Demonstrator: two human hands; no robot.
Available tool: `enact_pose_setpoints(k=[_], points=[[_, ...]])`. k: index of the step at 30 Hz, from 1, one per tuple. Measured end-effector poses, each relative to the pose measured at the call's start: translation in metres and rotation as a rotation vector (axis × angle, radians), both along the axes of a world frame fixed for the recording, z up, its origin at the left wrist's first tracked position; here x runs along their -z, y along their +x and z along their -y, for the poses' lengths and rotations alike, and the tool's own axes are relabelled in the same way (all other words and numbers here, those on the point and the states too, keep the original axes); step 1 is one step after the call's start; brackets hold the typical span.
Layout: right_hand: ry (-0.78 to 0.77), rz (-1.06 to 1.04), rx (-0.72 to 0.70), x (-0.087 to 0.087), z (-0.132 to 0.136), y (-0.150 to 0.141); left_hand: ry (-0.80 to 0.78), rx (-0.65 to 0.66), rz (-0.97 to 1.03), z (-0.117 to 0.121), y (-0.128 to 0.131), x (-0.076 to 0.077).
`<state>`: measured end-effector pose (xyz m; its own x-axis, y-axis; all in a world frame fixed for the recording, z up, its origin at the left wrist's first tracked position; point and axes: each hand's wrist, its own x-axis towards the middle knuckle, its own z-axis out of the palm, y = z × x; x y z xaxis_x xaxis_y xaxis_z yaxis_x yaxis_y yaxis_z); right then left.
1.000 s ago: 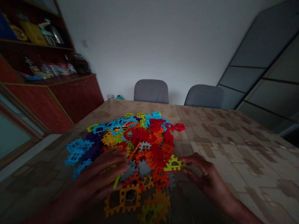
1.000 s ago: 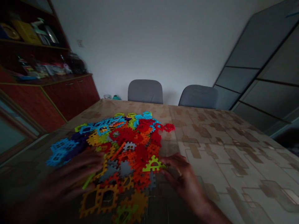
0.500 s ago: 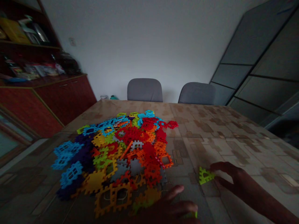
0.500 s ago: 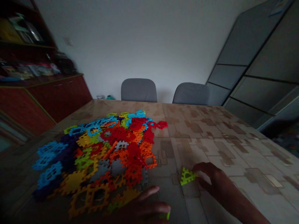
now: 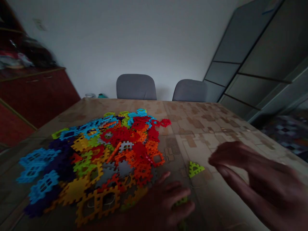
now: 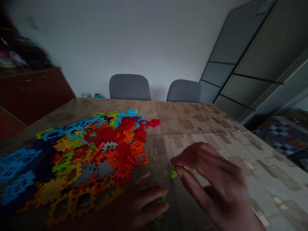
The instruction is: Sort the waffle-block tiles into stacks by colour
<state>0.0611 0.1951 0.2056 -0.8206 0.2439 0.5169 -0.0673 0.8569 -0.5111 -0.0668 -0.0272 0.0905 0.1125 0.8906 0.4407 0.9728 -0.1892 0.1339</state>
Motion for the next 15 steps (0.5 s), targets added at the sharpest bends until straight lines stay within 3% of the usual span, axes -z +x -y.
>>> enact_pose_setpoints(k=[3, 8, 11, 15], points=[[-0.007, 0.202, -0.140, 0.023, -0.015, -0.022, -0.016, -0.042, -0.064, 0.024, -0.013, -0.010], [0.062, 0.521, -0.196, 0.075, -0.041, -0.028, 0.021, -0.080, -0.200, 0.042, -0.017, -0.001], [0.110, 0.547, -0.174, 0.085, -0.040, -0.032, 0.053, -0.098, -0.179, 0.035, -0.008, 0.003], [0.115, 0.562, -0.147, 0.084, -0.040, -0.038, 0.095, -0.118, -0.043, 0.017, 0.008, 0.007]])
